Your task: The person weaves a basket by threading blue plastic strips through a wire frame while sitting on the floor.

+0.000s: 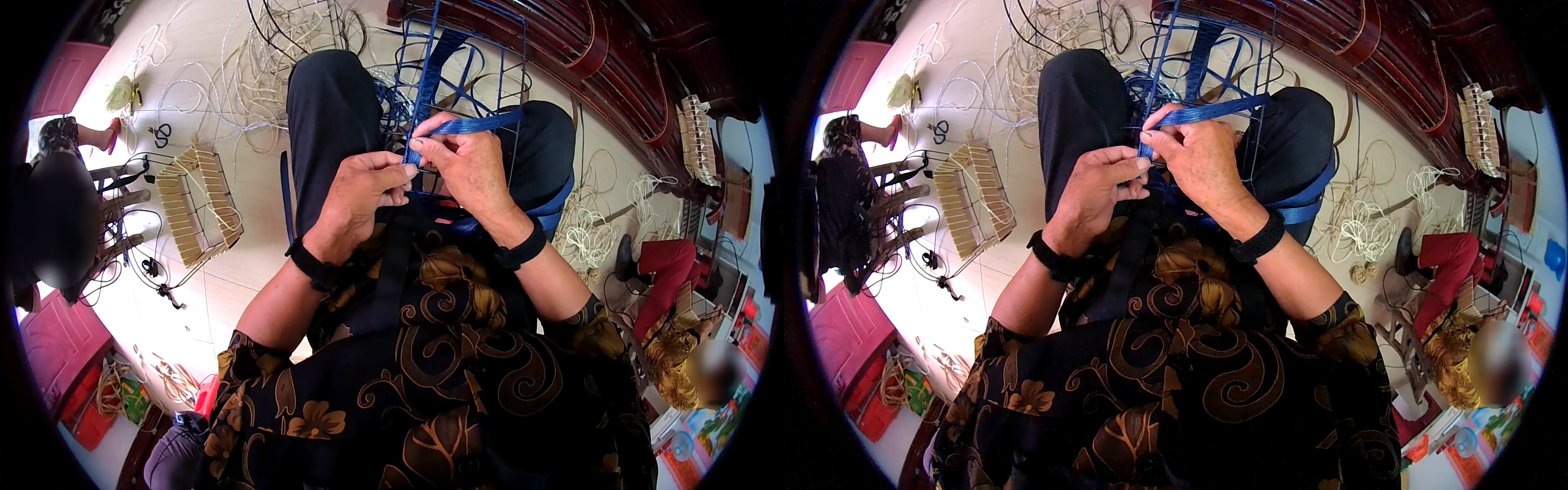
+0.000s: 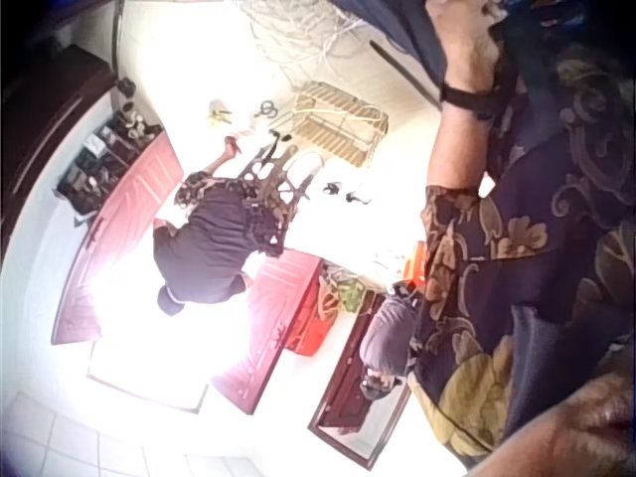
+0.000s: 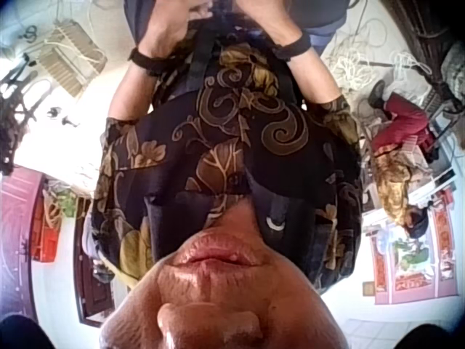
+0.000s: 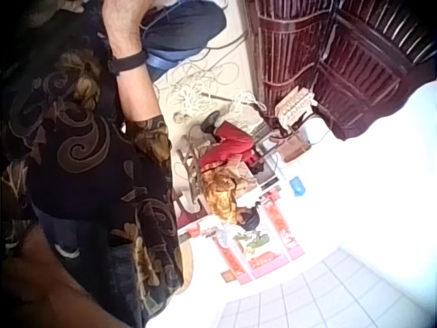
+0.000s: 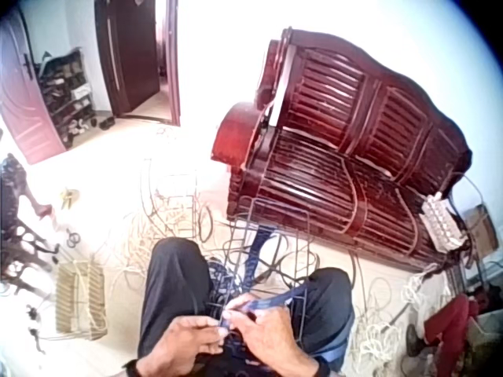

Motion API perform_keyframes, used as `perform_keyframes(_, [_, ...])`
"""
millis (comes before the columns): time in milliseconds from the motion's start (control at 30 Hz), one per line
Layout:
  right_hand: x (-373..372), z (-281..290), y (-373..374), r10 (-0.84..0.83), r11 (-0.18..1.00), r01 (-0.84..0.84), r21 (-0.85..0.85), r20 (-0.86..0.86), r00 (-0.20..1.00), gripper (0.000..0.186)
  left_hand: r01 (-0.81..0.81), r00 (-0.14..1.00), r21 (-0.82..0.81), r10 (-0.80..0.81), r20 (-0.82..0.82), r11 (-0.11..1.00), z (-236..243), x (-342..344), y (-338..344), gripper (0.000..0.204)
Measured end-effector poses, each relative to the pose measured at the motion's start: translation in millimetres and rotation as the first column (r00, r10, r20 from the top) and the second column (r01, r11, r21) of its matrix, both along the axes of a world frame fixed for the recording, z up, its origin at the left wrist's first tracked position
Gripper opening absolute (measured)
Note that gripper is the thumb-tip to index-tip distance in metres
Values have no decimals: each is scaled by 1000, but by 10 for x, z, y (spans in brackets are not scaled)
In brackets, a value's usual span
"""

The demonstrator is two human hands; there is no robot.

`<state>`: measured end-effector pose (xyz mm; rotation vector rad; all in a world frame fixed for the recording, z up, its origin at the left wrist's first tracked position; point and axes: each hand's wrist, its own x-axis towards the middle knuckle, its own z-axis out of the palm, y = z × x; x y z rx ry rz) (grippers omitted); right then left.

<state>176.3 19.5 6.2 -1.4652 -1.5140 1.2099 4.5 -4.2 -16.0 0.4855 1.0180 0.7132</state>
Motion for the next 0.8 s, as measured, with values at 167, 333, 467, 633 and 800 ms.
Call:
perform_keyframes(167, [22,29,38,36,999,-34,-26,65,997,7,-50,999,7,50,-21,999,13,40,-18,6])
perform_keyframes(333, [59,-47,77,31,997,-25,-70,88,996,23,-61,998,7,61,6,998,6,51,-8,5])
perform_keyframes(467, [105,-204,111,42,993,-40,-112,21,999,25,-57,998,-2,57,12,998,25,56,-7,5])
perform_keyframes(633, [93,-108,145,39,979,-43,-198,-26,999,24,-149,989,-27,150,15,988,68,104,-16,1])
perform_keyframes(800, [74,-48,137,-10,963,-13,-269,-85,996,23,-133,991,-33,133,-7,991,74,99,-7,3])
